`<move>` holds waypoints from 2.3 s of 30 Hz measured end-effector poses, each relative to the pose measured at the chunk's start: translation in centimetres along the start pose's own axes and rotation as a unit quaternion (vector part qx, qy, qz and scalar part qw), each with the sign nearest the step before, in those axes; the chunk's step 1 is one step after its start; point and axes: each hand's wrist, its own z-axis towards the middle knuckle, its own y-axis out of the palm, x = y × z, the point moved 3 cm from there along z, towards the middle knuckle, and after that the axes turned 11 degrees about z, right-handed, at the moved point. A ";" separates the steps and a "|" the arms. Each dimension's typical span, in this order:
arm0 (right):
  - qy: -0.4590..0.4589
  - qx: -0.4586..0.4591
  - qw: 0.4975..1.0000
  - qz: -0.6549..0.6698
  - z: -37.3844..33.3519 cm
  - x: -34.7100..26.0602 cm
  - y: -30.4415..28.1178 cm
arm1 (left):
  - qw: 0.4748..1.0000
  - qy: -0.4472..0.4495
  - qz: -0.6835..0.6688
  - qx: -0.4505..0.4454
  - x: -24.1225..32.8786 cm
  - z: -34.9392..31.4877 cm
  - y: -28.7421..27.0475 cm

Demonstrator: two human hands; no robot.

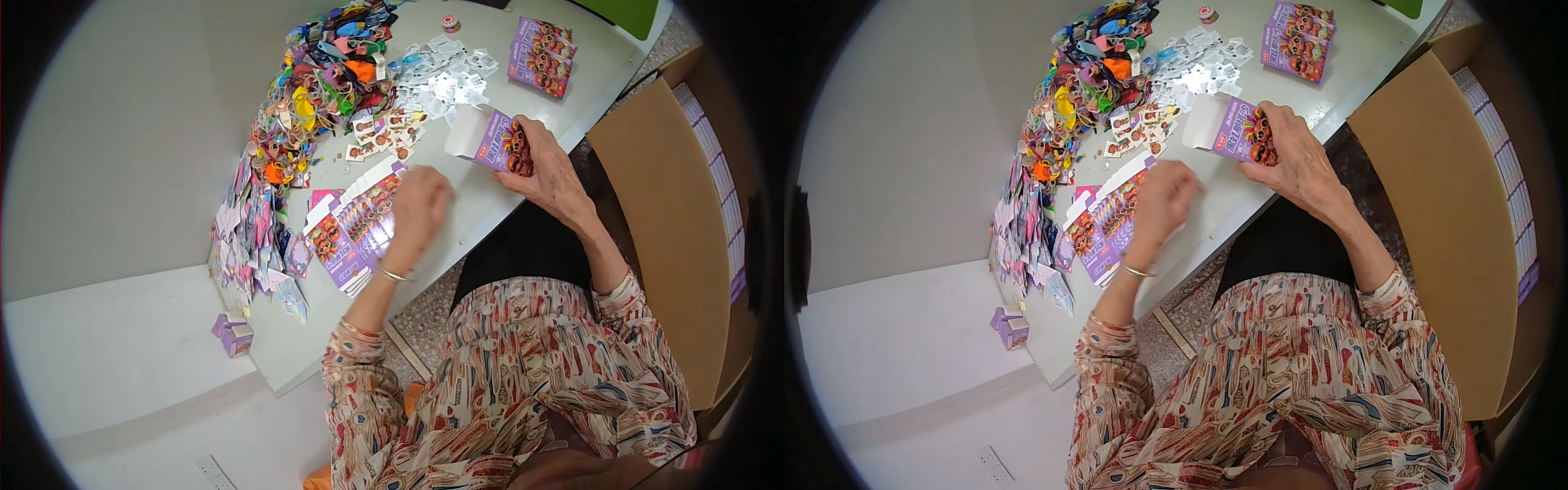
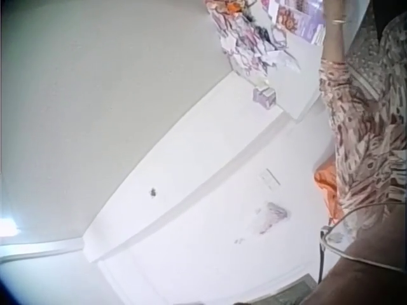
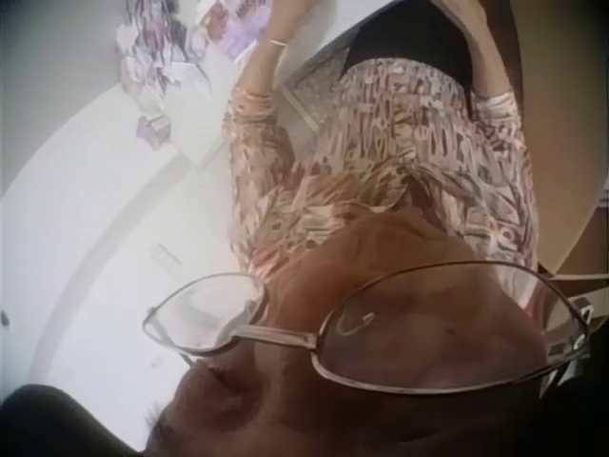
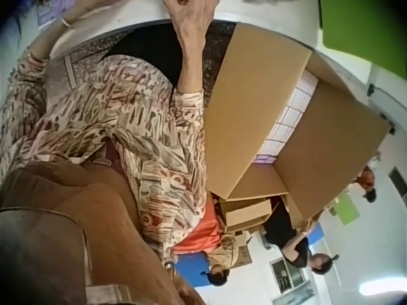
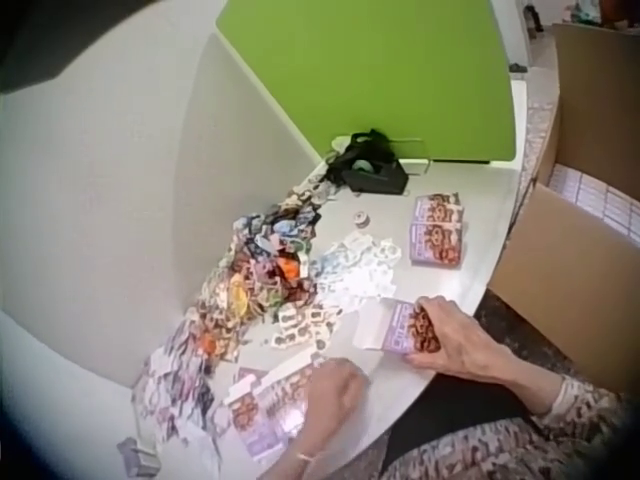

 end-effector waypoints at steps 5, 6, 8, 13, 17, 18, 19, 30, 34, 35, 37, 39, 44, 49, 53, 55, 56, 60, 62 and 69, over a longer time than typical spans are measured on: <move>0.035 -0.009 0.999 -0.020 -0.6 -0.2 -0.4 | 0.989 -0.070 0.113 0.058 -11.1 6.2 -4.9; 0.028 -0.009 0.999 -0.016 -0.4 -0.5 0.0 | 0.988 -0.072 0.119 0.064 -13.1 6.3 -4.6; -0.004 -0.031 0.999 -0.006 -0.1 -0.9 1.5 | 0.982 -0.146 0.118 -0.013 -17.8 5.9 -3.2; 0.007 -0.040 0.999 -0.023 -0.3 -0.9 1.4 | 0.981 -0.050 0.163 0.092 -17.4 6.0 -1.4; -0.001 -0.041 0.998 -0.037 -0.3 -0.9 1.8 | 0.980 -0.142 0.086 0.112 -16.6 5.3 -2.4; -0.004 -0.044 0.998 -0.042 -0.2 -1.0 2.1 | 0.979 -0.141 0.089 0.114 -16.9 5.0 -3.7; -0.006 -0.043 0.998 -0.040 -0.1 -1.5 2.4 | 0.978 -0.162 0.046 0.125 -17.7 4.5 -5.5; 0.010 -0.040 0.996 -0.083 0.3 -1.8 3.7 | 0.979 -0.038 -0.198 -0.010 0.1 4.8 -4.3; -0.010 -0.019 0.996 -0.084 0.3 -1.3 3.5 | 0.999 0.033 -0.013 0.032 2.3 4.1 -4.5; 0.000 -0.017 0.997 -0.074 0.3 -1.3 3.3 | 0.994 0.047 -0.021 0.095 2.4 3.9 -5.0; 0.011 -0.012 0.998 -0.064 0.4 -1.1 3.0 | 0.985 0.064 -0.028 0.156 2.7 3.2 -5.4; 0.014 0.012 0.997 -0.069 0.4 -0.7 2.7 | 0.967 -0.107 -0.206 0.104 1.4 2.2 -4.5; 0.052 0.010 0.998 -0.027 0.6 -1.8 2.7 | 0.913 -0.090 -0.374 0.139 3.9 0.2 -0.9; 0.060 0.004 0.998 -0.020 0.5 -1.9 3.0 | 0.886 -0.100 -0.431 0.141 4.0 0.7 0.1; 0.025 0.037 0.998 -0.034 0.3 -1.1 2.2 | 0.918 -0.116 -0.369 0.088 1.7 1.3 -1.9; 0.027 0.047 0.998 -0.037 0.3 -1.1 1.8 | 0.928 -0.118 -0.344 0.076 -0.9 2.4 -4.0; 0.025 0.045 0.998 -0.036 0.2 -0.9 1.7 | 0.931 -0.118 -0.338 0.070 -3.2 3.2 -4.7; 0.021 0.011 0.998 -0.053 0.1 -1.1 2.5 | 0.953 -0.230 -0.182 0.080 -15.2 3.7 -8.2; 0.004 0.006 0.998 -0.067 0.1 -1.8 2.7 | 0.962 -0.217 -0.137 0.096 -21.3 2.8 -9.2; 0.008 0.008 0.995 -0.101 0.1 -0.3 2.7 | 0.989 -0.110 0.066 0.074 -23.8 4.1 -6.7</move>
